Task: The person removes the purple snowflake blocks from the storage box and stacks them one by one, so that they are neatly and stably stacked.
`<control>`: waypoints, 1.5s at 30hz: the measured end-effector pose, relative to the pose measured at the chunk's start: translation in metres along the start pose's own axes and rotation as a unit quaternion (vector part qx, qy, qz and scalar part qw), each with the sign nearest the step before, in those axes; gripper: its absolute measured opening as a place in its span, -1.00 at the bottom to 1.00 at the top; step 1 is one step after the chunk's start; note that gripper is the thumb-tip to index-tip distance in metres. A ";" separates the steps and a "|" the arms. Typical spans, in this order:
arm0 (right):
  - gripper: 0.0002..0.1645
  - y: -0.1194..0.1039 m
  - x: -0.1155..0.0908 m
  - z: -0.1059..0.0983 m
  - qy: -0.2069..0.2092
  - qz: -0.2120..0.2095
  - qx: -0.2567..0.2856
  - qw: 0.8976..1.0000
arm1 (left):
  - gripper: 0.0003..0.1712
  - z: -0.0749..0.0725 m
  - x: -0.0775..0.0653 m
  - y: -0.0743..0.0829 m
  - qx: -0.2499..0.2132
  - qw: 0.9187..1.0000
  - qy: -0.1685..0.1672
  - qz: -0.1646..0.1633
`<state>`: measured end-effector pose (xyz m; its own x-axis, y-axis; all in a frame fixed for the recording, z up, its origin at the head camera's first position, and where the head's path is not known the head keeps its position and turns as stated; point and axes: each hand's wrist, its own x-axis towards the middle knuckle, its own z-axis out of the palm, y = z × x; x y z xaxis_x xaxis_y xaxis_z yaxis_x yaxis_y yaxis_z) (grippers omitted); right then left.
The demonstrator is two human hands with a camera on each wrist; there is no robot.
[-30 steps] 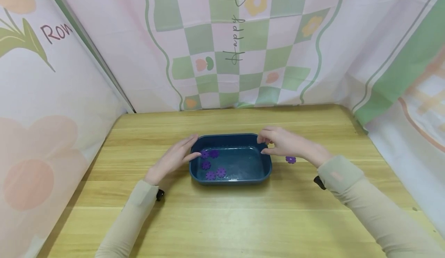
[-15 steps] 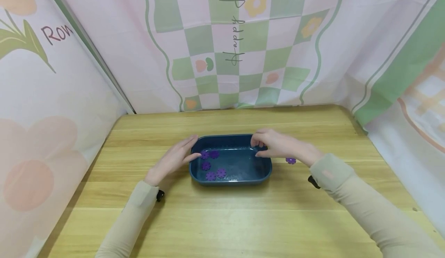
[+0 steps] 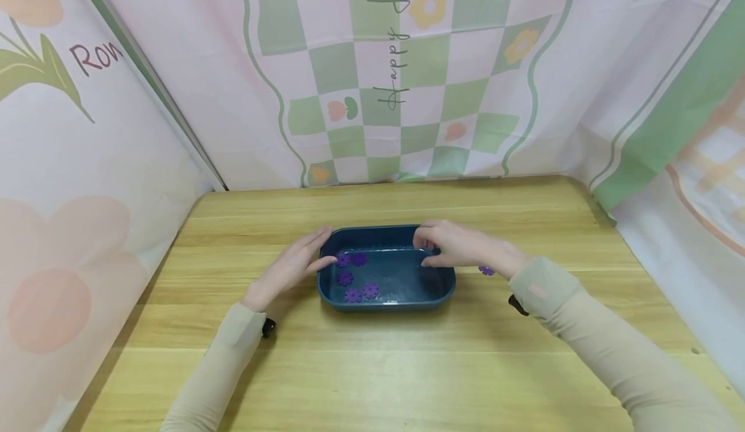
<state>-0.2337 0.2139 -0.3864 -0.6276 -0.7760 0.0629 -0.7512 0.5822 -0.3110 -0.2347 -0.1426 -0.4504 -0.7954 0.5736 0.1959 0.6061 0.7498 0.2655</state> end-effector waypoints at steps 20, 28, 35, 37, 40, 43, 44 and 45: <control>-0.74 -0.003 0.012 0.002 -0.025 -0.016 0.001 1.000 | -0.18 0.000 0.002 -0.001 -0.010 1.000 0.009 0.006; -0.76 -0.007 0.019 -0.001 -0.025 -0.034 -0.001 0.999 | -0.18 -0.002 0.003 -0.001 -0.003 1.000 0.007 0.003; -0.76 -0.011 0.023 -0.001 -0.036 -0.031 0.002 0.999 | -0.19 -0.002 0.003 -0.001 0.006 1.000 0.013 0.009; -0.75 -0.012 0.025 0.000 -0.037 -0.032 0.000 0.999 | -0.19 -0.001 0.002 -0.001 0.009 1.000 0.015 0.010; -0.75 -0.014 0.027 0.002 -0.038 -0.034 0.000 0.999 | -0.20 -0.001 0.002 -0.001 0.009 1.000 0.020 0.015; -0.75 -0.017 0.028 0.003 -0.044 -0.030 0.004 0.999 | -0.20 0.000 0.001 -0.001 0.010 1.000 0.023 0.019; -0.75 -0.017 0.029 0.004 -0.046 -0.029 0.005 0.999 | -0.20 0.001 0.001 -0.001 0.011 0.999 0.024 0.021; -0.75 -0.018 0.030 0.004 -0.048 -0.028 0.005 0.998 | -0.20 0.001 0.001 -0.001 0.012 0.999 0.024 0.021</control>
<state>-0.2383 0.1795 -0.3830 -0.5615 -0.8274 -0.0108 -0.7823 0.5351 -0.3190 -0.2358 -0.1428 -0.4514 -0.7682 0.5888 0.2513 0.6385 0.7331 0.2341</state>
